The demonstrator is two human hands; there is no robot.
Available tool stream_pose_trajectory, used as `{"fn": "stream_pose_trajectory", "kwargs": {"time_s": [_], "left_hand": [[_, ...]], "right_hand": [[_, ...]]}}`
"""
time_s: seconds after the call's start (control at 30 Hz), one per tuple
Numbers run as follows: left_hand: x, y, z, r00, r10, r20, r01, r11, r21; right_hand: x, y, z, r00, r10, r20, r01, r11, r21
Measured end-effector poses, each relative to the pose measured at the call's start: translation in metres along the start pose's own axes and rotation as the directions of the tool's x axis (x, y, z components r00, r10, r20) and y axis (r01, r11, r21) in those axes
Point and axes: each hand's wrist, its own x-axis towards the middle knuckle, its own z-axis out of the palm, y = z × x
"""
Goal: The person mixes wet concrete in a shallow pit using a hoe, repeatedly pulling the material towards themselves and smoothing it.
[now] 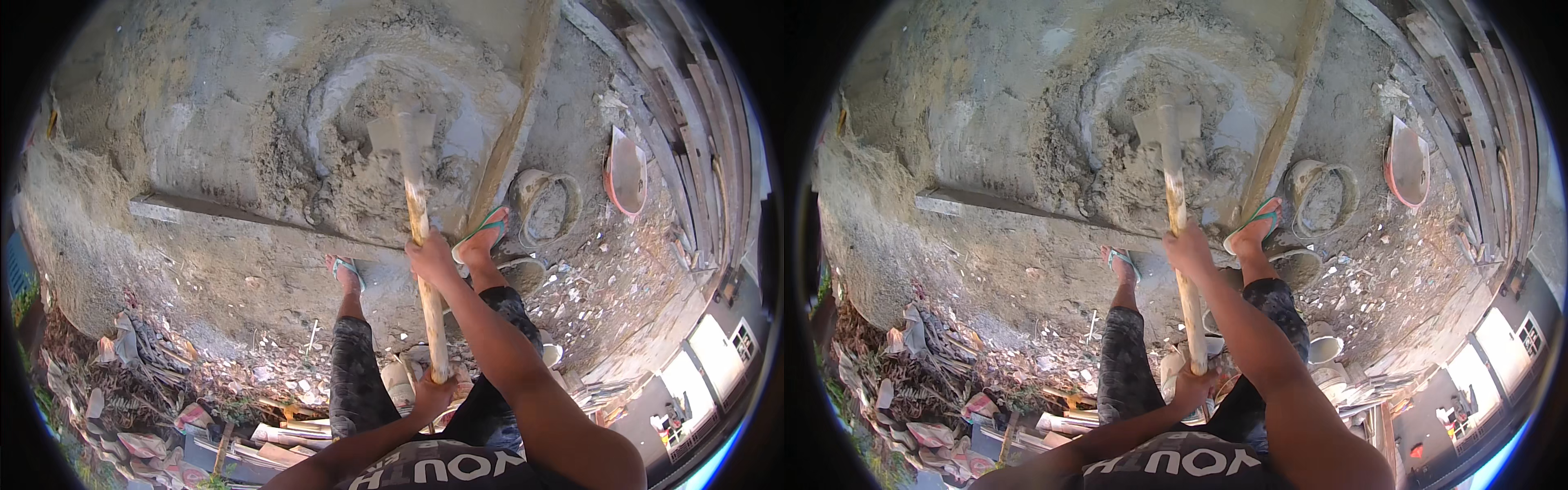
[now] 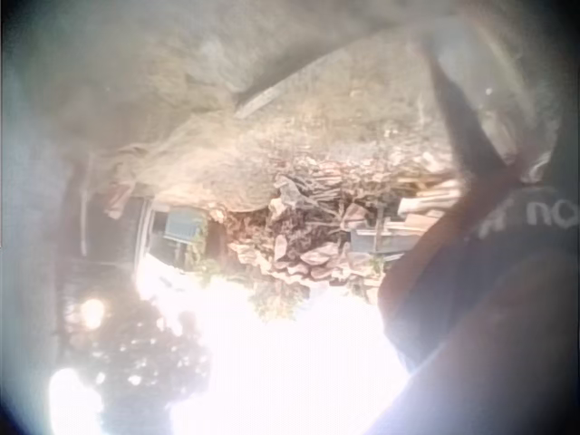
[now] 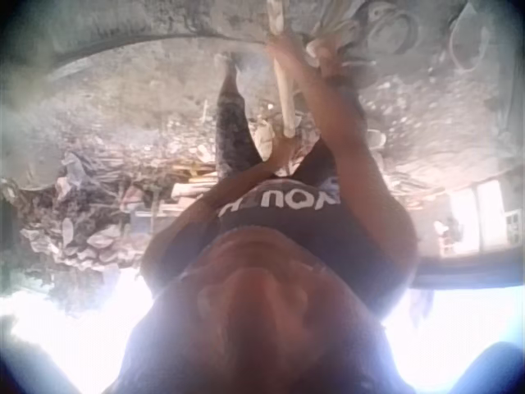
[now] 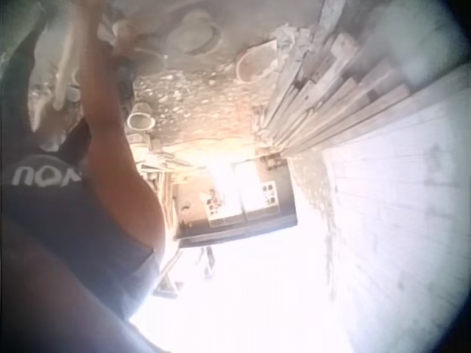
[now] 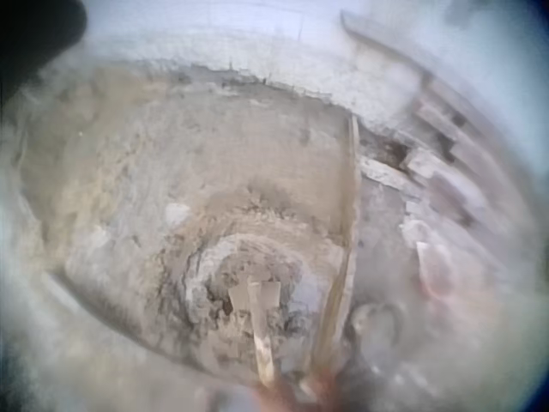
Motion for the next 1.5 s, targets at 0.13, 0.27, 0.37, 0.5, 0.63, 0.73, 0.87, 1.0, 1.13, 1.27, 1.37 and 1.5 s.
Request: {"fn": "stream_pose_trajectory", "kwargs": {"time_s": [0.13, 0.27, 0.37, 0.5, 0.63, 0.73, 0.87, 1.0, 1.13, 1.27, 1.37, 1.5], "left_hand": [[0.086, 0.058, 0.003, 0.996, -0.032, -0.089, 0.047, 0.984, 0.172], [0.211, 0.157, -0.011, 0.941, 0.327, -0.085, -0.307, 0.933, 0.188], [0.185, 0.175, -0.01, 1.0, 0.021, -0.013, -0.021, 0.998, -0.056], [0.077, 0.062, -0.038, 0.976, -0.202, -0.082, 0.211, 0.97, 0.12], [-0.015, 0.03, -0.061, 0.984, -0.173, -0.04, 0.175, 0.898, 0.403], [0.006, 0.007, -0.054, 0.999, 0.017, -0.029, 0.0, 0.851, 0.524], [0.146, 0.083, -0.007, 0.97, 0.24, 0.031, -0.227, 0.859, 0.459], [0.143, 0.137, 0.02, 0.982, -0.039, 0.186, 0.012, 0.99, 0.141], [0.063, 0.149, -0.02, 0.934, -0.3, 0.195, 0.301, 0.953, 0.024], [0.045, 0.21, -0.133, 0.885, -0.363, 0.293, 0.347, 0.932, 0.107], [0.04, 0.277, -0.222, 0.88, -0.403, 0.253, 0.266, 0.858, 0.44], [0.037, 0.367, -0.343, 0.901, -0.381, 0.205, 0.057, 0.575, 0.816]], "right_hand": [[0.041, -0.038, -0.041, 0.97, -0.128, -0.207, 0.151, 0.984, 0.097], [0.169, -0.125, -0.09, 0.931, -0.241, -0.275, 0.294, 0.94, 0.173], [0.173, -0.098, -0.068, 0.971, -0.16, -0.18, 0.186, 0.972, 0.14], [0.086, 0.011, 0.004, 0.997, 0.043, -0.063, -0.029, 0.978, 0.206], [-0.019, 0.06, 0.023, 0.992, 0.108, -0.058, -0.073, 0.904, 0.421], [-0.03, 0.056, -0.008, 0.978, 0.095, -0.187, -0.001, 0.894, 0.448], [0.085, 0.005, -0.11, 0.925, -0.021, -0.378, 0.157, 0.931, 0.33], [0.151, 0.033, -0.131, 0.952, 0.087, -0.295, 0.034, 0.924, 0.382], [0.125, 0.098, -0.043, 0.964, 0.265, -0.011, -0.232, 0.863, 0.448], [0.104, 0.068, 0.026, 0.953, 0.304, -0.014, -0.192, 0.637, 0.747], [0.083, 0.023, 0.064, 0.947, 0.319, 0.041, -0.203, 0.494, 0.846], [0.018, -0.06, 0.125, 0.962, 0.245, 0.124, -0.156, 0.114, 0.981]]}}
